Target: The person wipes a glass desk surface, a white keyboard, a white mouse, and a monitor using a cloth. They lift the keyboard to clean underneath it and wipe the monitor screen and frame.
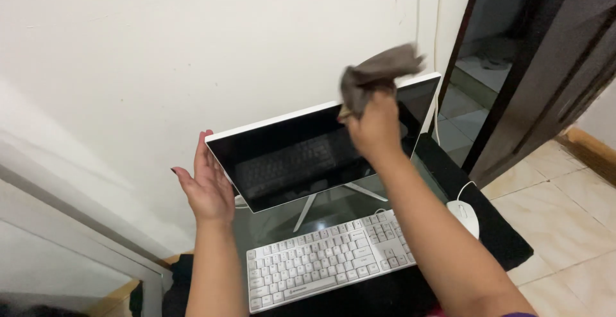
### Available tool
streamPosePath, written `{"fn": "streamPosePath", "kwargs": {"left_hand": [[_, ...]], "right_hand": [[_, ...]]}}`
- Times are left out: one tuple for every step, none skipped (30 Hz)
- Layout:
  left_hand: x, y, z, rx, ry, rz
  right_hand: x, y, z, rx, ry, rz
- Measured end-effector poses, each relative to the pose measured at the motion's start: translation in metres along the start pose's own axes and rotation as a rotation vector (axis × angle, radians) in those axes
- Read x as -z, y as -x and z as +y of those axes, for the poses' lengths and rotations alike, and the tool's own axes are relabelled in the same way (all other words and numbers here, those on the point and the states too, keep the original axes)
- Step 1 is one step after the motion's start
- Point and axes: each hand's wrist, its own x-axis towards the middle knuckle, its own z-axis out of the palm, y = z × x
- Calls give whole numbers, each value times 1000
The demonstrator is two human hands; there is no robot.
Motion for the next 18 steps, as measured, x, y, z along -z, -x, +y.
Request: {"fn": "streamPosePath", "kwargs": {"left_hand": [[-1,0,0,-2,2,1],[-3,1,1,3,6,2],[-5,2,1,9,10,3],[-7,3,3,8,9,1],[-9,5,4,13,13,3],[-11,7,6,20,15,2],[-13,7,7,23,13,-1],[-14,8,7,17,41,0],[-15,9,8,11,69,1],[-12,8,4,14,69,-2],[-8,7,1,14,67,-8],[-4,6,-3,13,66,-10],[-2,3,-7,15,66,-10],[1,-1,-12,-18,11,-8],[3,-4,-17,-51,-45,-7],[2,-4,-19,-49,-42,-7],[2,-3,-21,-66,-36,-9],[2,-4,-23,-85,-31,-10]], "right_hand": [[-17,6,-15,3,0,1],[-33,13,-29,119,-37,-33],[-50,19,-44,236,-75,-65],[-60,29,-65,235,-75,-64],[-70,38,-86,340,-138,-33],[-79,48,-107,441,-201,-2],[-80,55,-118,436,-201,-1],[-81,62,-129,506,-235,43],[-82,69,-141,576,-269,88],[-95,77,-130,572,-268,88],[-109,85,-120,628,-290,117],[-122,94,-110,688,-313,144],[-132,103,-89,687,-312,142],[-141,113,-68,781,-279,121],[-151,123,-47,874,-245,99],[-152,132,-26,875,-243,97],[-154,141,-5,921,-220,29],[-156,149,15,967,-199,-39]]}}
